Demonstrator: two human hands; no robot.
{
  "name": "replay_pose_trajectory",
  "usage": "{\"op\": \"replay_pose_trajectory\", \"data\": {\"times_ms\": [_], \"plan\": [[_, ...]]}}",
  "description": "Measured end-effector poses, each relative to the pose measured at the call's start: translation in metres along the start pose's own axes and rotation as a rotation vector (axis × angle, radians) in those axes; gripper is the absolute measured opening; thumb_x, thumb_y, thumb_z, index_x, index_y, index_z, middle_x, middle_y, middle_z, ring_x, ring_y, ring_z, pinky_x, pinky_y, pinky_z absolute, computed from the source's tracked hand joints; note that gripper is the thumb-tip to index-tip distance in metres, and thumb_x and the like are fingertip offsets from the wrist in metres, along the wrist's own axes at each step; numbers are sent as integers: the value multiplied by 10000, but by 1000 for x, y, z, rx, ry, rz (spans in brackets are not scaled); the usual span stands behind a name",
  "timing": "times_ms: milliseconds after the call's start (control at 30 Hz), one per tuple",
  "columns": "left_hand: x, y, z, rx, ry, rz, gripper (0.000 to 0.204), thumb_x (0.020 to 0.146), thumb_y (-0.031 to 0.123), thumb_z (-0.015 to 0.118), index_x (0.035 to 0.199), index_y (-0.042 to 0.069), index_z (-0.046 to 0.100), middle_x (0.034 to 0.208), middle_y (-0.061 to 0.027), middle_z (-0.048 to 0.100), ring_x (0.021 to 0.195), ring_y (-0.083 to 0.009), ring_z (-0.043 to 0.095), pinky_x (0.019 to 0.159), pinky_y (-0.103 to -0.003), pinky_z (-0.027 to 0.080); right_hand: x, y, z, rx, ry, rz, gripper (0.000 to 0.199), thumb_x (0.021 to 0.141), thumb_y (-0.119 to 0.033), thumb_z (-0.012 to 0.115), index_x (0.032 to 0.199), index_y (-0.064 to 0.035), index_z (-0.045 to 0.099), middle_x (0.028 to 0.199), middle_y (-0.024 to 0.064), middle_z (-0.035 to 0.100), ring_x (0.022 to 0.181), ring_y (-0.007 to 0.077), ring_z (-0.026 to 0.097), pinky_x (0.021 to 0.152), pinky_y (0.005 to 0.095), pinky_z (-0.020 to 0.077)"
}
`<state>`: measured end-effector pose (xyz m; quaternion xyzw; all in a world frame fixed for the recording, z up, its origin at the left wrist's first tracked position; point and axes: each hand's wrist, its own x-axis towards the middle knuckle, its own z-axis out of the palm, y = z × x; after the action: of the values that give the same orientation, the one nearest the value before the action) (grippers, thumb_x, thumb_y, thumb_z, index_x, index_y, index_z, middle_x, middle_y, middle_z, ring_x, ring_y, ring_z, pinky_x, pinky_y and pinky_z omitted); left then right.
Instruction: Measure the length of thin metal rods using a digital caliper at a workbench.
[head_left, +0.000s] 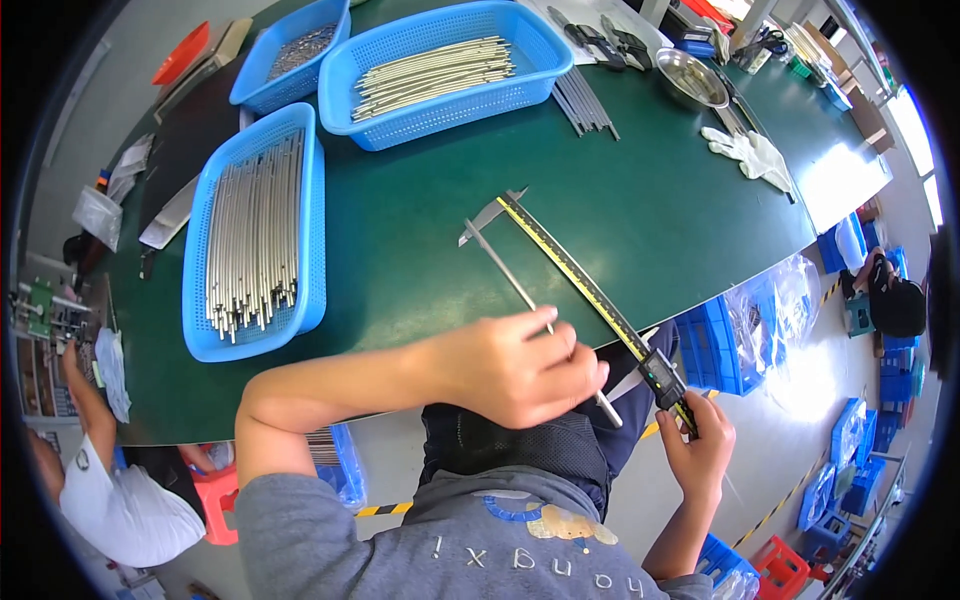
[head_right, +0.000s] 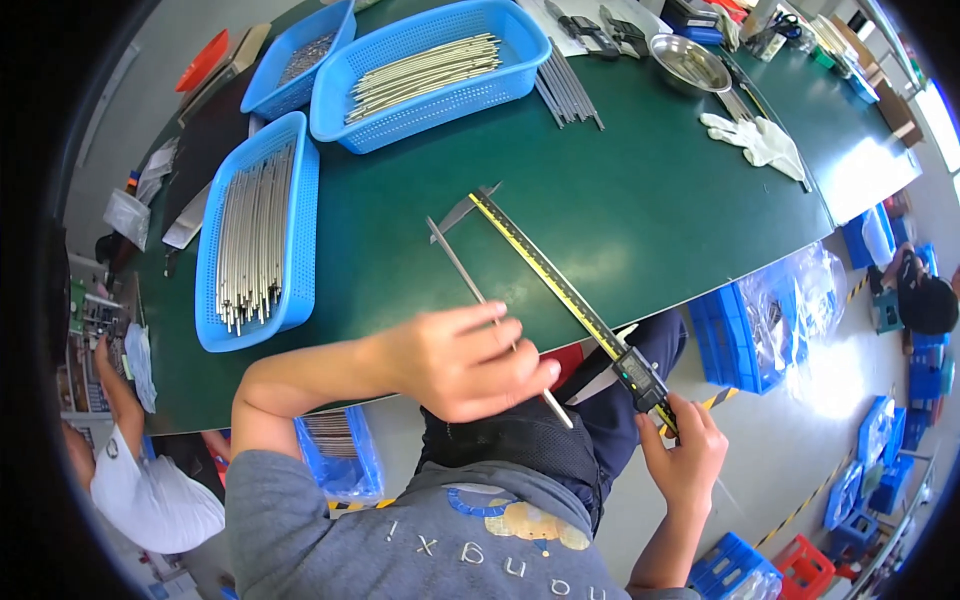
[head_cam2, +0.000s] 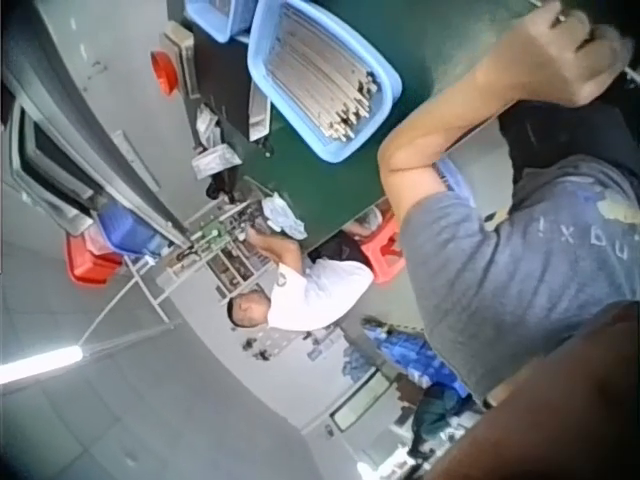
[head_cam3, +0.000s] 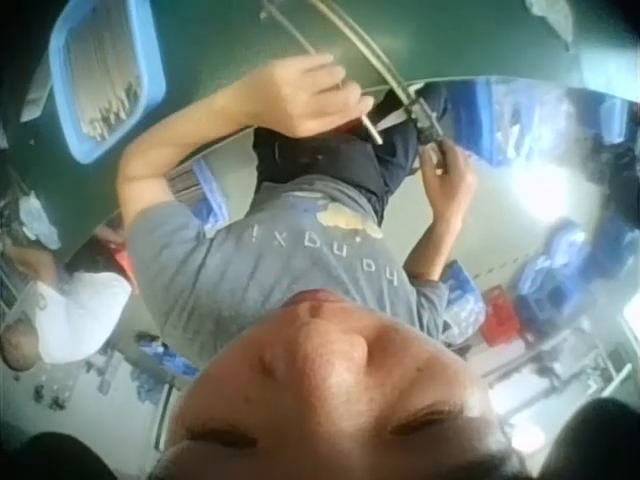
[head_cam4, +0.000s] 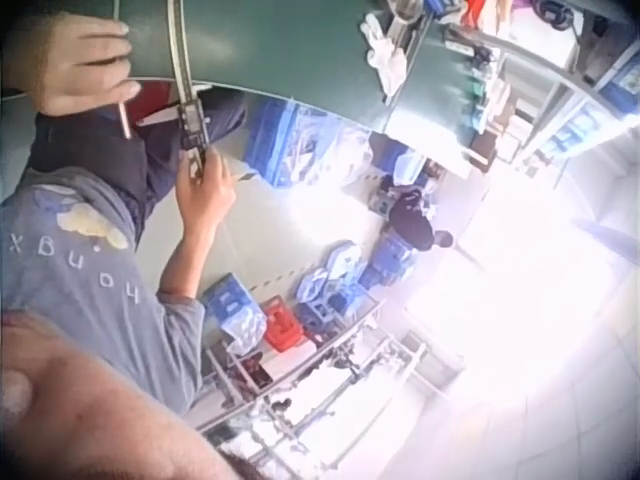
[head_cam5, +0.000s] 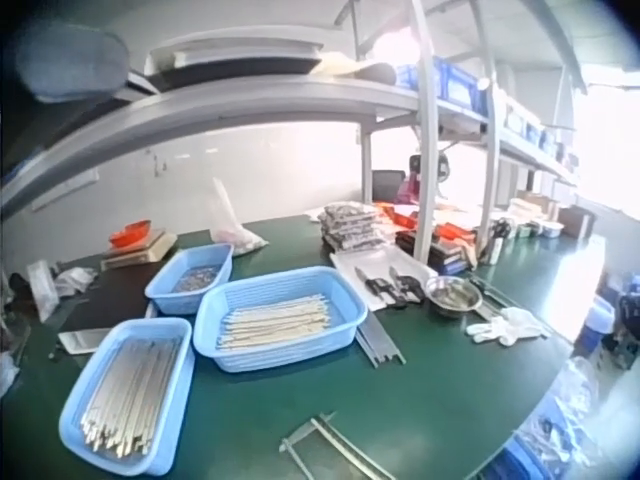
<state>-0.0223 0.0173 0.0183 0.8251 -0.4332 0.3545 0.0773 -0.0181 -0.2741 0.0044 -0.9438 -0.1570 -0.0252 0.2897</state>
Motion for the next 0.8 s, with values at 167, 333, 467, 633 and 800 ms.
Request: {"op": "replay_pose_trajectory", "data": {"times_ms": [167, 333, 467, 633, 800], "plan": [[-13, 12, 25, -71, 97, -70, 200, 726, 167, 650, 887, 49, 650, 803, -30, 531, 707, -175, 541, 655, -344, 535, -1, 3, 1, 0, 5, -5, 318, 672, -149, 787, 912, -11, 631, 675, 82, 579, 524, 166, 549, 497, 277, 438], [-19, 10, 35, -64, 109, -150, 204, 727, 164, 650, 898, 53, 658, 812, -31, 530, 714, -181, 543, 682, -365, 549, -1, 3, -1, -15, -14, -17, 323, 672, -141, 785, 919, -7, 626, 670, 80, 573, 522, 161, 540, 495, 272, 435], [-19, 9, 29, -56, -5, -140, 252, 687, 169, 686, 932, 110, 689, 841, -21, 581, 780, -186, 610, 745, -371, 561, -2, 2, 0, -8, -9, -26, 333, 669, -132, 783, 929, -3, 620, 673, 78, 568, 522, 160, 536, 494, 271, 432], [-22, 8, 33, -85, -15, -175, 257, 694, 169, 678, 944, 108, 686, 844, -23, 583, 803, -187, 608, 769, -377, 558, -1, -1, 0, -9, -22, -9, 330, 673, -126, 780, 934, -3, 619, 678, 81, 569, 523, 161, 536, 494, 271, 433], [-23, 9, 32, -107, -75, -180, 254, 702, 143, 677, 953, 100, 690, 851, -28, 588, 823, -185, 606, 785, -380, 555, -4, -1, 0, -1, -10, -23, 321, 683, -124, 778, 935, -4, 619, 678, 80, 568, 518, 165, 537, 492, 270, 433]]}}
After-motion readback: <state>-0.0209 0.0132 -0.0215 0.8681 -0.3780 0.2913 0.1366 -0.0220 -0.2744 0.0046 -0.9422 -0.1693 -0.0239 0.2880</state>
